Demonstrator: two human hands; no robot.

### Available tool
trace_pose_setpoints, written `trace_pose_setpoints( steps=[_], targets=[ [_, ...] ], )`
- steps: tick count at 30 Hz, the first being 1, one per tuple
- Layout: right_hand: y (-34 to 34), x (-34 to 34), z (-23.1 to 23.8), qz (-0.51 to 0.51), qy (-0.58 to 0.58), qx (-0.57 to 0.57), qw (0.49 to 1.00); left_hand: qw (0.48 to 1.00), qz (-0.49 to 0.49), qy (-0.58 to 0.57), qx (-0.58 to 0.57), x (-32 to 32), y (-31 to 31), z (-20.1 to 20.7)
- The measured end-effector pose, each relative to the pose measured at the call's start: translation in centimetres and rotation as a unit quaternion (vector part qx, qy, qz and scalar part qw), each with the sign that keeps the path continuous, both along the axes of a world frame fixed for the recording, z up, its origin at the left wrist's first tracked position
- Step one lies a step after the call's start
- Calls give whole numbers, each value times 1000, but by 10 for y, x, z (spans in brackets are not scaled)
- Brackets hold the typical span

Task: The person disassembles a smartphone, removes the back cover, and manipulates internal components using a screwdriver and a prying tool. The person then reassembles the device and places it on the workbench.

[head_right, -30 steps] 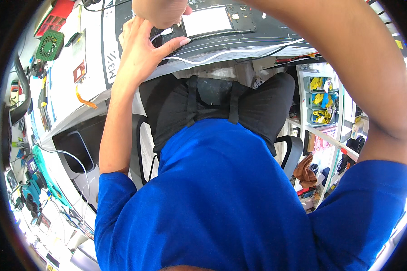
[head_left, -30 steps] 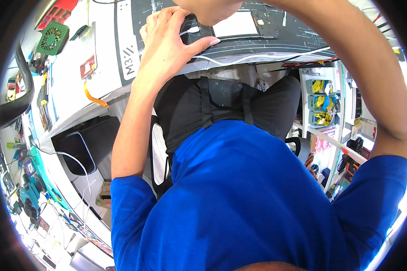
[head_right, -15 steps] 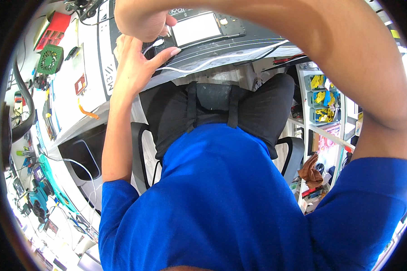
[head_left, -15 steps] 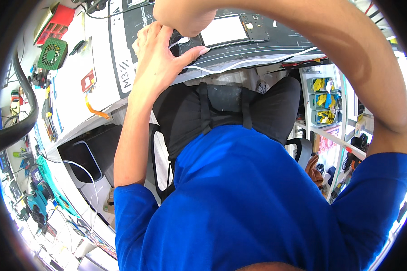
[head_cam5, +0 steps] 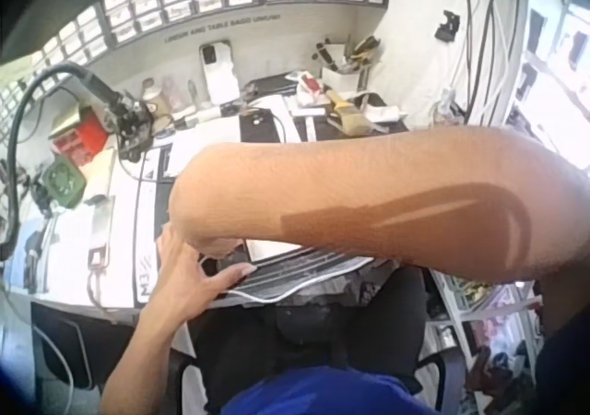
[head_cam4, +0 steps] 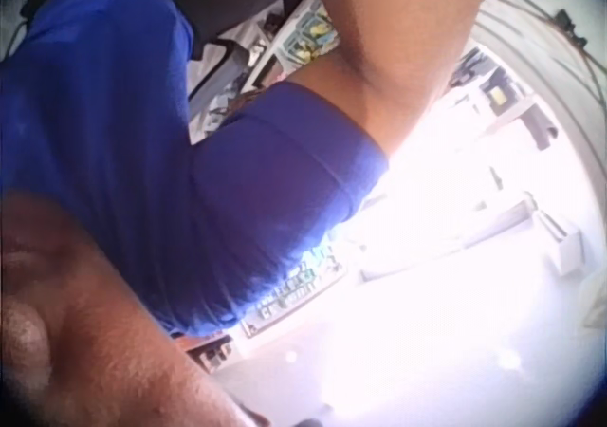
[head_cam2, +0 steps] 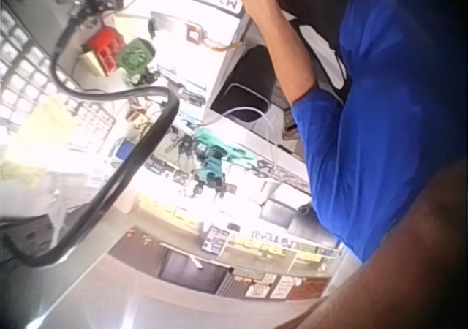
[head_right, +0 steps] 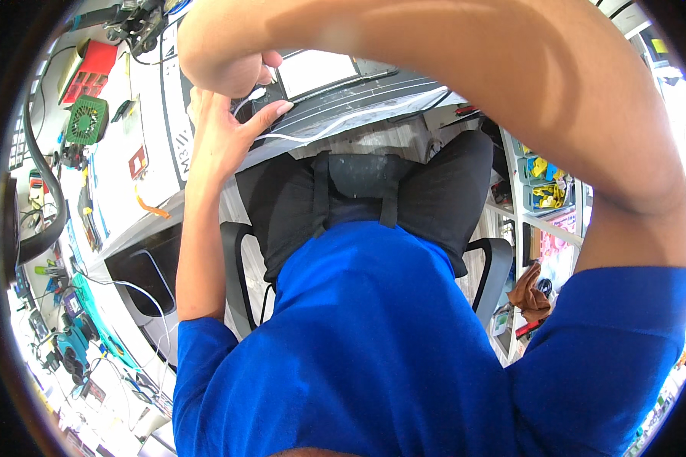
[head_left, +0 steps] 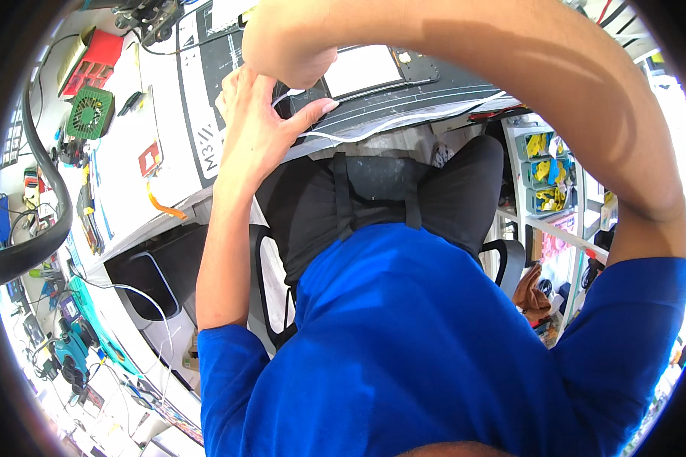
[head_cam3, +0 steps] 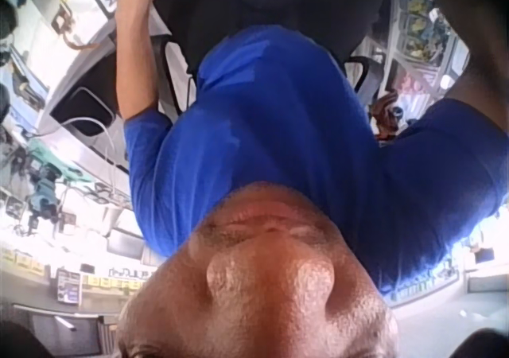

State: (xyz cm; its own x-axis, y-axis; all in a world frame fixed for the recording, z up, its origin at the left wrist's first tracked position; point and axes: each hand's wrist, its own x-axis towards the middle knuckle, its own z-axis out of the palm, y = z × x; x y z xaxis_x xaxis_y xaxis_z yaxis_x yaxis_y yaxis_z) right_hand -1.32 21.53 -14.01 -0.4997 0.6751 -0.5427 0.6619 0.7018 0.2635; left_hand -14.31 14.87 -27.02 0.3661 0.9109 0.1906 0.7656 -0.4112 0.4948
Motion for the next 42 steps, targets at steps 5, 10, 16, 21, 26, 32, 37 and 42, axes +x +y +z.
trace_pose_setpoints(
  steps=[5, 10, 16, 21, 26, 32, 37, 42],
  targets=[
    [-8, 4, 3, -6, 4, 6, 1000, 1000, 3, -21, -5, 0, -3, 2],
    [-10, 11, 11, -29, 8, 17, 999, 1000, 11, -2, -2, 4, -3, 7],
    [-39, 117, 106, -183, 352, -37, 917, 997, 2, -61, 53, 14, 6, 16],
    [-94, 195, 25, -283, 568, 86, 768, 993, -36, -17, 112, 34, 31, 28],
    [-172, 238, -22, -433, 653, 82, 617, 986, -88, -47, 133, 58, 79, 40],
    [-213, 257, -83, -485, 706, -8, 516, 994, -13, -91, 53, 51, 80, 61],
    [-215, 237, -108, -487, 735, -60, 468, 995, -22, -89, 49, 58, 79, 54],
    [-209, 208, -118, -467, 750, -111, 456, 993, -89, -71, 31, 79, 86, 58]
  ],
)
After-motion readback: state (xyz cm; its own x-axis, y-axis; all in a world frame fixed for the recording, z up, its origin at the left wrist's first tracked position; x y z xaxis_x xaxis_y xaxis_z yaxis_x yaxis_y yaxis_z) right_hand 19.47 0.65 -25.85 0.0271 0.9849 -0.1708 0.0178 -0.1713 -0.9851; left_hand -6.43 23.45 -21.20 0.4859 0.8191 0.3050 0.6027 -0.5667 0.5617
